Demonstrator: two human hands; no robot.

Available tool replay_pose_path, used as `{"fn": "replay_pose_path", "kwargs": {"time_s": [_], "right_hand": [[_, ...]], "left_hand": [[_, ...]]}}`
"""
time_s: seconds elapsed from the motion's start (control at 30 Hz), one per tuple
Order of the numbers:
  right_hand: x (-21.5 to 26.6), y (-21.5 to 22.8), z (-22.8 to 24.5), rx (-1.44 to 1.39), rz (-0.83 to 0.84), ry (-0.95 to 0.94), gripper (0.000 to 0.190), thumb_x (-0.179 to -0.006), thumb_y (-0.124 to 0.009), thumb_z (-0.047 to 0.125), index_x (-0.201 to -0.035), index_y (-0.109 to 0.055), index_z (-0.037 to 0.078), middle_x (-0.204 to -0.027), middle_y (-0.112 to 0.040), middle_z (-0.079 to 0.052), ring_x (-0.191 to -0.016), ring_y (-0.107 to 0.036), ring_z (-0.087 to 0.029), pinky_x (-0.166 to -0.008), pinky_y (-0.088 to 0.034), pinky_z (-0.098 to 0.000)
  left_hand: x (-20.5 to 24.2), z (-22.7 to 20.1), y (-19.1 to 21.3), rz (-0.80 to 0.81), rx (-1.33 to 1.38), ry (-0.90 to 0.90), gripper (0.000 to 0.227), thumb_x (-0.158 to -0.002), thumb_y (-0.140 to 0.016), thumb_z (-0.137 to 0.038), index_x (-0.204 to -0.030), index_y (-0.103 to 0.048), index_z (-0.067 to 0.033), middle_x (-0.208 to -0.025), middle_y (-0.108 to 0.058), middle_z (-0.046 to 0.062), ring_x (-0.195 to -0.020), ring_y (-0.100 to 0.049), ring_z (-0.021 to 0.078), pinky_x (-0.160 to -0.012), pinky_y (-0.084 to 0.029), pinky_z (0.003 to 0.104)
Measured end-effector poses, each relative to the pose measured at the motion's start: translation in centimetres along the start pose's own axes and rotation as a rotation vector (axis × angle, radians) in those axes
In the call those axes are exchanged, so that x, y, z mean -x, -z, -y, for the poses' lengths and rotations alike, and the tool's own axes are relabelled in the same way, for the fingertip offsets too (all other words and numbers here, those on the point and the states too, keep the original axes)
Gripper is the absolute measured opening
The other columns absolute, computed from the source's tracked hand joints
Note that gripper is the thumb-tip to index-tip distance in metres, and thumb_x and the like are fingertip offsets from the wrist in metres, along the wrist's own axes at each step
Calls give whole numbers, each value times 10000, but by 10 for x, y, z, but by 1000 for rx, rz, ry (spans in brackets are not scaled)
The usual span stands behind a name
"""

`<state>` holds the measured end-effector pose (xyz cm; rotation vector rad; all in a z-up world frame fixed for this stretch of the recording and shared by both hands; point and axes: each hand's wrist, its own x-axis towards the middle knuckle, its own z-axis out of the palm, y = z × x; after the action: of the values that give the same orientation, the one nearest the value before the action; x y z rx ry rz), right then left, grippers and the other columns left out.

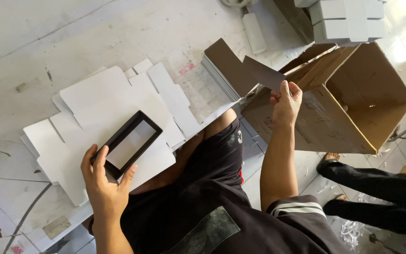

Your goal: The person assembles small rectangular boxes by folding white cardboard pieces and inserting dark brown inserts. They repeatedly fold the flaps, insert the pieces, and stack the finished boxes on the left side of the table.

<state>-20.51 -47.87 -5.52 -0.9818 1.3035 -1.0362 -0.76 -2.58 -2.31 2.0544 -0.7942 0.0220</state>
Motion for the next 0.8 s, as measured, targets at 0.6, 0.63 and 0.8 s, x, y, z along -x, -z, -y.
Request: {"fn": "replay_pose_path", "kwargs": {"time_s": [0.6,0.63,0.8], "right_hand": [[109,-61,57,-15,225,494,160,-964,-570,-41,-1023,-526,102,-694,-445,-24,-557,-425,-110,-483,-464,-279],[111,-66,42,-16,254,481,160,-964,-570,-41,-1023,-526,102,-694,-445,-24,-557,-425,-110,-483,-464,-279],[190,-111,18,246,853,570,255,-926,-769,-77,-1154,-655,-78,-791,-696,-169,-609,-614,-150,-545,-537,-263]], "left_hand": [[8,20,-5,-10,82,93,668,-865,-803,-231,-1425,-504,-21,-1498,-407,235,-1398,-452,408,-1155,-415,514],[8,25,-8,-28,65,113,668,-865,-803,-231,-1425,-504,-21,-1498,-407,235,-1398,-452,408,-1155,-415,514],[15,35,-13,-138,90,34,972,-784,-889,-263,-1530,-348,47,-1462,-446,334,-1358,-452,540,-1104,-372,635]]}}
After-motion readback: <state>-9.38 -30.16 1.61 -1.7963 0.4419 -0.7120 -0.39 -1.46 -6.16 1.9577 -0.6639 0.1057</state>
